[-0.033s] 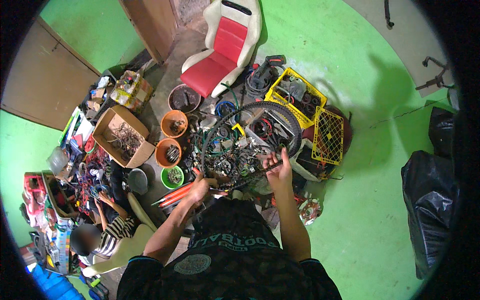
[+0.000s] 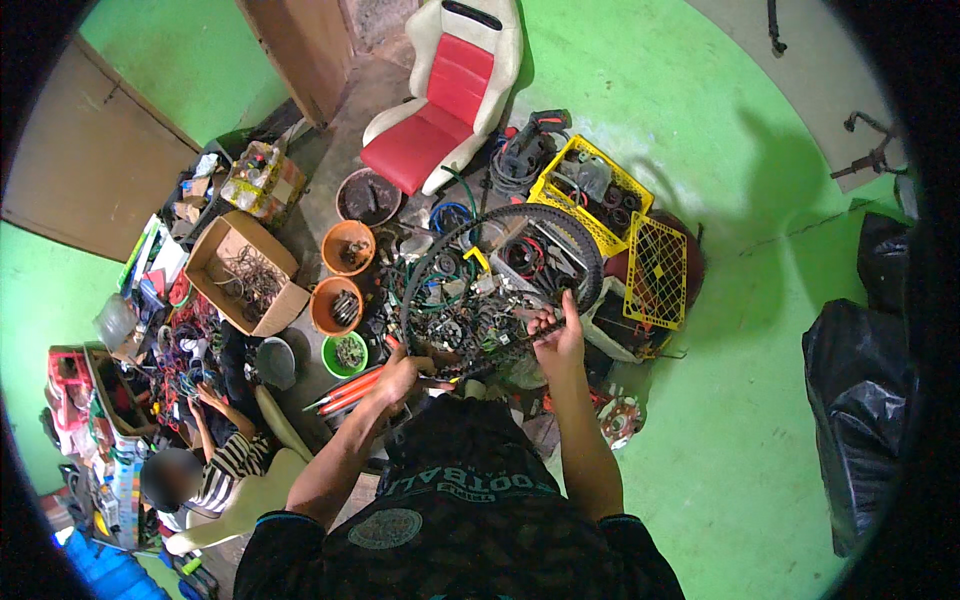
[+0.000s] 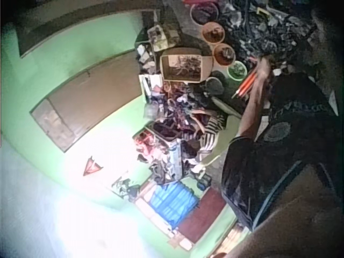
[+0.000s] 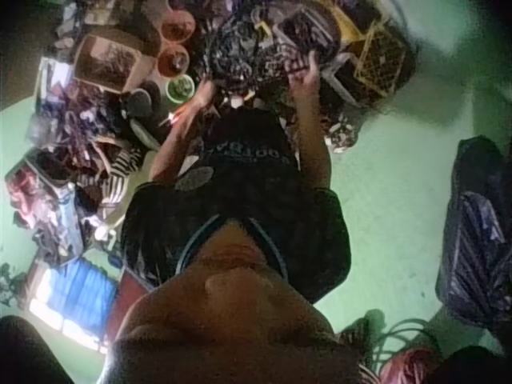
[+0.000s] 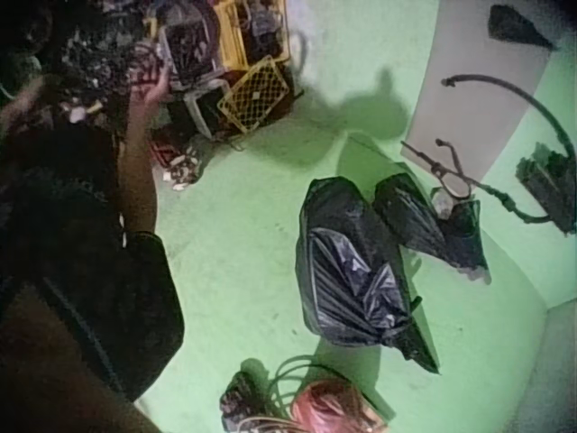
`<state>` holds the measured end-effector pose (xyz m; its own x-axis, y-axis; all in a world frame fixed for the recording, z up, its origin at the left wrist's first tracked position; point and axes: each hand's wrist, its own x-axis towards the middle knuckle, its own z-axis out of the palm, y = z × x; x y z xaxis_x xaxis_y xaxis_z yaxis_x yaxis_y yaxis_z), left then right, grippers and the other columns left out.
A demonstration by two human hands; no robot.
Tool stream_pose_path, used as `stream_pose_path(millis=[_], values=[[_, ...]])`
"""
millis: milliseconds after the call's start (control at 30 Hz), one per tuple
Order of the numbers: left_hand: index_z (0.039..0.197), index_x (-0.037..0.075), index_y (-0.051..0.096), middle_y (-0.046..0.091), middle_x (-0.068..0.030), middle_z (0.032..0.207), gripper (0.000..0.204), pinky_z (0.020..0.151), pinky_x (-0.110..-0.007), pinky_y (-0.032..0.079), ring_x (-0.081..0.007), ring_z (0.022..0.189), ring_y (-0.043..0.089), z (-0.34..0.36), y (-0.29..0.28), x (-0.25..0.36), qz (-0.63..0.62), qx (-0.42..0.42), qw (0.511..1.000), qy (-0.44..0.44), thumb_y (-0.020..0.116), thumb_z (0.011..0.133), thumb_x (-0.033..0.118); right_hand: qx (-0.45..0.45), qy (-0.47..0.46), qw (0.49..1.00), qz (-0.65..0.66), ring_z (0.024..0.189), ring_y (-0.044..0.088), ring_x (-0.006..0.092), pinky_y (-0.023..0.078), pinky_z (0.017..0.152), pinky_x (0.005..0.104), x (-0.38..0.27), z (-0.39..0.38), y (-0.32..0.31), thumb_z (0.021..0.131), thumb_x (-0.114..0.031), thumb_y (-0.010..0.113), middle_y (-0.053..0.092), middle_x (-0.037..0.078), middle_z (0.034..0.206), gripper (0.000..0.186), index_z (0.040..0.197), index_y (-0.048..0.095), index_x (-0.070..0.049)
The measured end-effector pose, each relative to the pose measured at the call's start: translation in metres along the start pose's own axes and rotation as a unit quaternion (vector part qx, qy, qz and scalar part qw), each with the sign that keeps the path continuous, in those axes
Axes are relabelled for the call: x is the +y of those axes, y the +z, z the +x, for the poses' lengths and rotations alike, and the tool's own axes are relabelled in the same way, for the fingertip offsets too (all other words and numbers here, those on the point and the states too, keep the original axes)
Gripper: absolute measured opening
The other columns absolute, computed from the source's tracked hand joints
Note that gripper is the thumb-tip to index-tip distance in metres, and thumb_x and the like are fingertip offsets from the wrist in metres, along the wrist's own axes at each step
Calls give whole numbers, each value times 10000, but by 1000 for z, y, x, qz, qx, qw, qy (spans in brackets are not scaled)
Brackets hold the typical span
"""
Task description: The person sits on the floor and sorts through a large pile of mechanical parts and tools. They pick up a timing belt and hang it on a wall hook, then examine various small metal components, wires, and tools, occasionally placing items into bowls or moving them aside.
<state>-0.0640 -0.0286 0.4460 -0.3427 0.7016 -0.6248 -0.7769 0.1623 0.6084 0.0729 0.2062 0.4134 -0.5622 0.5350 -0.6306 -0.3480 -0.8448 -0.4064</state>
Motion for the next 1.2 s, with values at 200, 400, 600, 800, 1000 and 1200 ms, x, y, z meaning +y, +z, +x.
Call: stream_pose_path(millis=[200, 400, 600, 800, 1000, 1200], values=[[1070, -76, 491, 567, -279, 1203, 324, 833, -522, 575, -382, 1104, 586, -4, -9, 4, -30, -14, 998, 45, 438, 753, -120, 84, -83, 992, -51, 711, 592, 190, 488, 589, 318, 8, 8, 11, 955, -291, 548, 492, 5, 692, 308, 729, 444, -109], [1120, -2, 533, 436, -241, 1398, 356, 1019, -599, 391, -354, 1320, 391, 1, -18, 17, -145, -100, 980, 89, 544, 765, -30, 149, -141, 979, 3, 596, 510, 170, 431, 538, 327, 20, 0, 15, 886, -288, 531, 410, -13, 619, 299, 668, 365, -167], [1010, -56, 572, 578, -243, 1223, 309, 891, -481, 483, -310, 1083, 574, 12, -15, -1, -176, 62, 966, 181, 543, 942, 244, 162, -140, 977, 11, 508, 343, 124, 281, 475, 301, 29, -3, 19, 844, -325, 564, 326, -33, 571, 354, 643, 316, -172], [695, 47, 457, 408, -38, 585, 401, 541, -387, 451, -210, 515, 482, 16, 3, 14, -231, 246, 884, 323, 542, 974, 322, 138, -95, 985, 30, 487, 363, 142, 367, 461, 313, 67, -8, 13, 891, -202, 465, 359, -10, 566, 215, 715, 505, -84], [701, 74, 435, 376, -10, 504, 335, 397, -326, 377, -144, 367, 381, -11, -1, 51, -141, 210, 911, 325, 556, 964, 242, 73, 31, 996, -28, 639, 541, 166, 470, 590, 327, 109, 10, -23, 895, -134, 510, 531, 27, 686, 115, 868, 588, -54], [726, 33, 540, 469, -13, 504, 223, 333, -281, 301, -113, 344, 401, -19, -26, 123, 46, 175, 934, 308, 596, 903, 157, -179, -174, 845, -474, 925, 604, 260, 490, 818, 412, 126, 55, -101, 814, -137, 682, 611, 123, 1057, 414, 1176, 534, -1]])
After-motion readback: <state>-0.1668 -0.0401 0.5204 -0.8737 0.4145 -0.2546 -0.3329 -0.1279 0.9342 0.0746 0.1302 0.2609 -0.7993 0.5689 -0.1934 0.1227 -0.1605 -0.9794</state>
